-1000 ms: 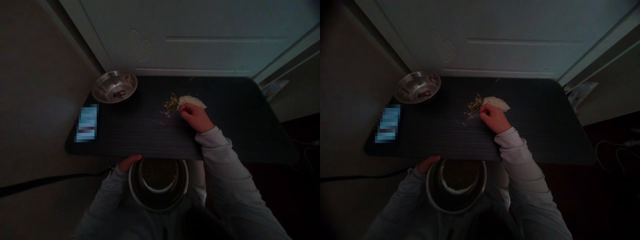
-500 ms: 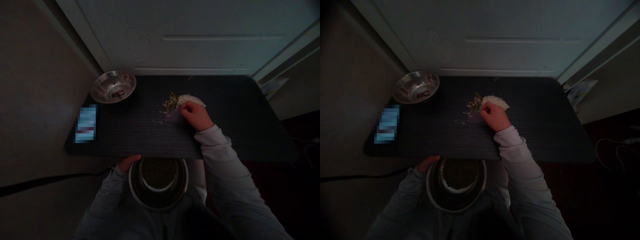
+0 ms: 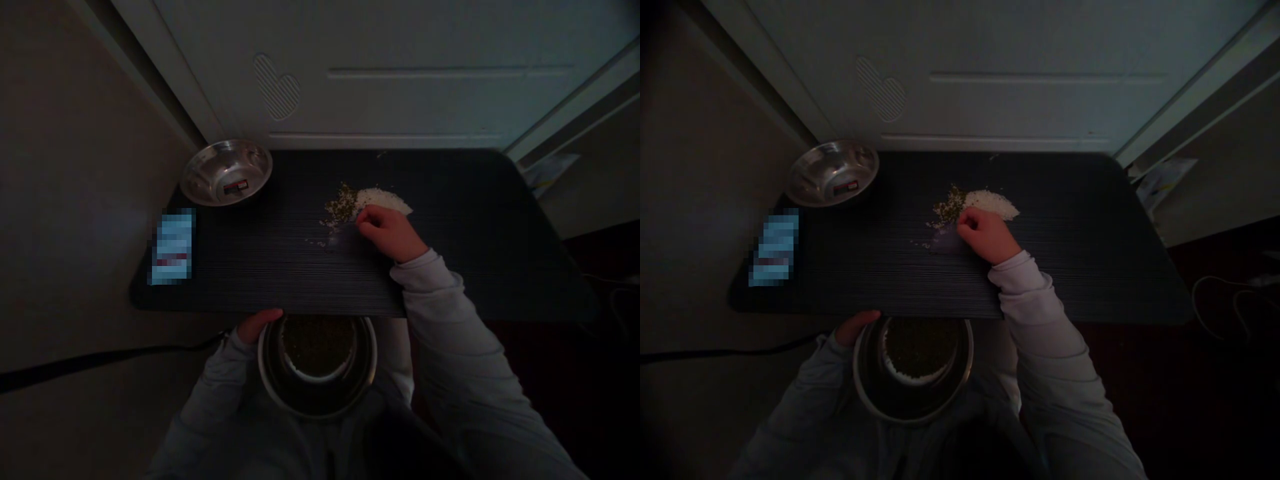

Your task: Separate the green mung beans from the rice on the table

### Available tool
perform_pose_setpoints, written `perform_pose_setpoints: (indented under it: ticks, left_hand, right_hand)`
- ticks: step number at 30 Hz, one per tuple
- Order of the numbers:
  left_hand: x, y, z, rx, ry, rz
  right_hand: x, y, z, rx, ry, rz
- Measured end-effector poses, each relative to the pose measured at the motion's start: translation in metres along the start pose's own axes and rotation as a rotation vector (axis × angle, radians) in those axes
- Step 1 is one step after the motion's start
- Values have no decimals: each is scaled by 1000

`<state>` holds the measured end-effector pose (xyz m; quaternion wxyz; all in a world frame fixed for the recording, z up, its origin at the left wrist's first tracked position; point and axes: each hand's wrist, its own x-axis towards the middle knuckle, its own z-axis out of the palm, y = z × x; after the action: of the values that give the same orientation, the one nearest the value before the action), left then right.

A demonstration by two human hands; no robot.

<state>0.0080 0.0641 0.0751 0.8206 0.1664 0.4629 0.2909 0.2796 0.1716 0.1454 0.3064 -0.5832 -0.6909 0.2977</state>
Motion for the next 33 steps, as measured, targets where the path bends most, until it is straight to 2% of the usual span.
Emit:
perform_pose_setpoints:
  ticks: [4, 8, 11, 17, 25, 33]
  left_hand:
    - [3, -4, -6, -34, -7, -17]
    - [0, -1, -6, 33, -25, -29]
    - [-2, 2, -4, 57, -48, -42]
    - [-2, -2, -9, -44, -76, -70]
    - [-1, -4, -15, 34, -41, -73]
    - [-5, -1, -9, 2, -28, -67]
  right_hand:
    - [0, -2, 0, 18, 12, 29]
    - [0, -2, -1, 0, 18, 17]
    - [-1, -1, 0, 6, -66, 5]
    - [-2, -2, 4, 49, -225, -58]
    - [-6, -9, 5, 4, -384, -90]
    - [-11, -17, 6, -72, -568, -117]
